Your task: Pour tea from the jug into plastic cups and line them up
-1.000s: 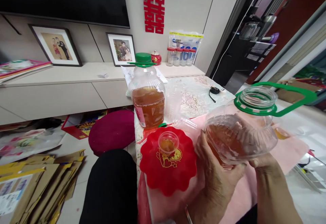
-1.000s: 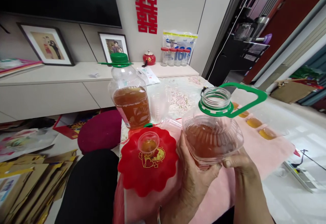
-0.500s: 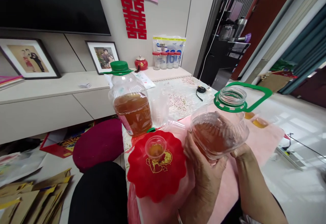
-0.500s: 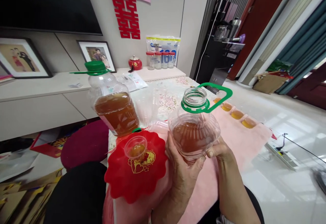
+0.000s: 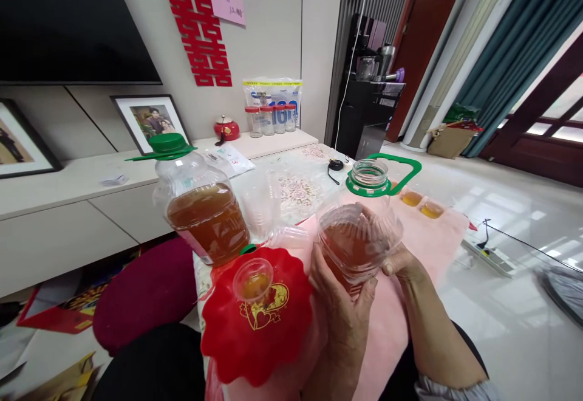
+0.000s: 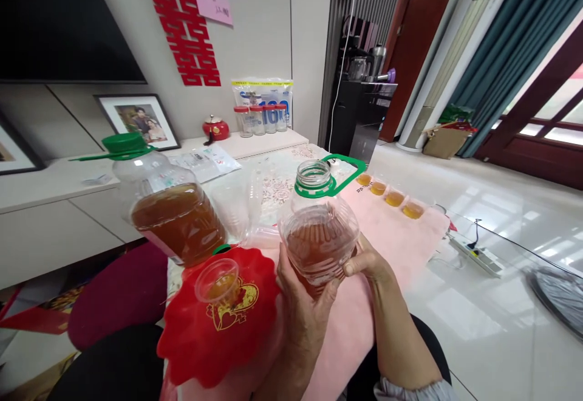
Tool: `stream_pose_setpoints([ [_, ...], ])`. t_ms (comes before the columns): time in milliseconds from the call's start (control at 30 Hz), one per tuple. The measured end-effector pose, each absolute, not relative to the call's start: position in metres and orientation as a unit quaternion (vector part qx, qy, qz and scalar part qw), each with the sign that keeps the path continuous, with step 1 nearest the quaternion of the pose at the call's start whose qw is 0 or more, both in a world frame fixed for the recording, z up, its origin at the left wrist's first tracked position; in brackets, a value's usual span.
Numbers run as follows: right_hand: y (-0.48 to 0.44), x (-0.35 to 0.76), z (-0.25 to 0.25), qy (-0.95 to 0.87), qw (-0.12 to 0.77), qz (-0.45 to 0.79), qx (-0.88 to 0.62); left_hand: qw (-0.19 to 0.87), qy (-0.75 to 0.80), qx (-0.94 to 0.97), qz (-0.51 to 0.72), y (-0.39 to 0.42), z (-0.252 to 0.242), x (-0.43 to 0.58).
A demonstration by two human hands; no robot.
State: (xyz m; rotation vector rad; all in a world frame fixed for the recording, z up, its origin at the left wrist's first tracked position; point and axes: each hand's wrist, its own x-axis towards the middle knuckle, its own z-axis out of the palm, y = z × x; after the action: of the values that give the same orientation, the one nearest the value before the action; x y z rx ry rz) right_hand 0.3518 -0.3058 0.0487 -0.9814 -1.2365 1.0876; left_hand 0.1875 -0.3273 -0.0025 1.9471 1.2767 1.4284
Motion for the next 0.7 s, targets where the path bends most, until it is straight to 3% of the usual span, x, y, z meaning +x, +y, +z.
stream_pose_setpoints([
  [433,-0.323,0.367,0.046,-0.549,0.590,0.462,-0.368,0.180,0.438,0.733,0.488,-0.329,-0.027,0.189],
  [700,-0.326,0.371,0.047,-0.519,0.626,0.441,-0.380,0.225,0.466,0.745,0.422,-0.341,0.001,0.183],
])
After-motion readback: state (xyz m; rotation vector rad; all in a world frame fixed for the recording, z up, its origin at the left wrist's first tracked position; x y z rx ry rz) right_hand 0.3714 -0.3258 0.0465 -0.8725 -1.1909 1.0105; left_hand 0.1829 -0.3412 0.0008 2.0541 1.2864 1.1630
